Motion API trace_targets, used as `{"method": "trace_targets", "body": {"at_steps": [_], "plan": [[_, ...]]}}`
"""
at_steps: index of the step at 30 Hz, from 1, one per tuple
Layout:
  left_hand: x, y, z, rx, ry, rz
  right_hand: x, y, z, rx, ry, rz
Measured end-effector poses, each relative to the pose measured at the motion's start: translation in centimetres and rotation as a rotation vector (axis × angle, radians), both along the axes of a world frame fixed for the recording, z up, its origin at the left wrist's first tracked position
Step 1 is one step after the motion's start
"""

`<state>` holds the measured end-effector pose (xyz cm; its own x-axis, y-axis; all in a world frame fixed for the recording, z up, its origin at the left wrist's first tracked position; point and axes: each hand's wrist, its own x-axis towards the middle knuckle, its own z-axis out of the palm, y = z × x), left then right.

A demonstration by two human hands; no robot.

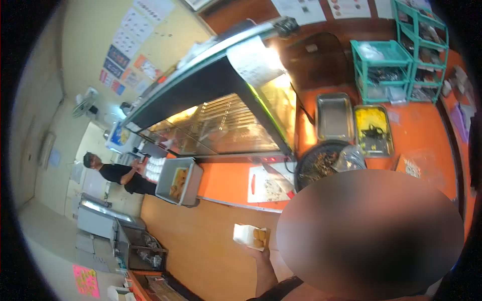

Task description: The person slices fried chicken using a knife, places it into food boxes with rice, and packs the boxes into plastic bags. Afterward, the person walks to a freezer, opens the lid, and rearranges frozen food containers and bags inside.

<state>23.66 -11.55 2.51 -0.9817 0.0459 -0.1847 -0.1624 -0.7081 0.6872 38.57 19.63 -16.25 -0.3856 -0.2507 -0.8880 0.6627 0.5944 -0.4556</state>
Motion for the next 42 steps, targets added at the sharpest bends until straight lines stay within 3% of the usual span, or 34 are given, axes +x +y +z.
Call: {"method": "trace_targets", "body": {"at_steps": [3,4,5,7,8,9,10,11,12,13,14,16,18,19,20,22,25,28,31,35,36,37,39,42], "plan": [[0.8,-1.8,1.2,-0.073,-0.047,-0.034,-1.2,-5.7,0.4,-0.164,0.019,0.060],[1.2,-1.6,2.3,-0.102,-0.031,0.035,-1.6,-8.1,-0.1,-0.239,0.029,0.063],[1.2,-1.7,2.9,-0.131,-0.092,0.174,-2.1,-10.5,-0.4,-0.475,0.117,0.049],[1.2,-6.7,0.7,-0.091,-0.092,0.110,-2.8,-13.5,7.5,-0.504,0.179,0.063],[1.4,-9.4,-0.5,-0.072,-0.092,0.077,-3.3,-15.1,8.5,-0.550,0.164,0.060],[1.1,-9.7,0.4,0.029,-0.108,0.255,-4.2,-16.5,9.4,-0.592,0.147,0.086],[1.5,-11.4,1.0,0.112,-0.039,0.225,-5.8,-17.3,11.2,-0.643,0.136,0.110],[0.7,-13.6,-0.6,0.011,0.006,0.314,-8.0,-17.6,12.6,-0.684,0.115,0.140],[1.2,-15.9,-0.8,0.106,-0.015,0.378,-10.0,-18.2,12.7,-0.596,0.092,0.172],[1.8,-16.1,4.9,0.114,-0.118,0.514,-12.0,-19.0,12.5,-0.545,0.053,0.321],[1.2,-19.9,1.4,0.132,-0.086,0.563,-13.6,-19.5,11.6,-0.459,0.096,0.226],[1.3,-24.8,4.4,0.134,-0.100,0.628,-16.6,-19.4,6.4,-0.291,0.218,0.112],[-0.1,-29.8,6.3,0.124,-0.033,0.661,-19.1,-15.7,-3.1,-0.030,0.232,0.515],[-0.6,-33.2,7.2,0.122,-0.025,0.691,-19.1,-13.7,-7.8,-0.026,0.295,0.755],[-0.9,-35.1,7.7,0.125,-0.029,0.717,-18.4,-12.5,-7.2,0.080,0.253,0.796],[-3.2,-40.2,10.5,0.183,-0.018,0.671,-18.7,-14.3,-3.2,0.230,0.177,0.607],[-7.9,-47.3,12.4,0.187,0.043,0.678,-21.7,-19.6,0.3,0.266,0.183,0.425],[-13.5,-52.9,12.6,0.222,0.021,0.688,-26.5,-26.1,1.0,0.248,0.221,0.320],[-19.2,-59.7,10.9,0.099,0.065,0.772,-31.6,-35.6,0.0,0.193,0.304,0.233],[-26.7,-67.1,9.7,0.127,-0.062,0.821,-44.8,-52.3,-0.1,0.033,0.473,0.206],[-28.7,-69.6,9.7,0.146,-0.108,0.840,-49.8,-56.9,-0.7,0.019,0.431,0.322],[-30.2,-71.8,9.0,0.139,-0.118,0.840,-54.3,-63.6,2.3,0.106,0.291,0.279],[-32.5,-74.4,7.6,0.097,-0.027,0.927,-61.3,-72.8,3.8,-0.249,0.285,0.075],[-36.3,-82.4,7.4,0.042,-0.130,1.047,-72.7,-89.5,7.6,-0.384,0.299,0.149]]}}
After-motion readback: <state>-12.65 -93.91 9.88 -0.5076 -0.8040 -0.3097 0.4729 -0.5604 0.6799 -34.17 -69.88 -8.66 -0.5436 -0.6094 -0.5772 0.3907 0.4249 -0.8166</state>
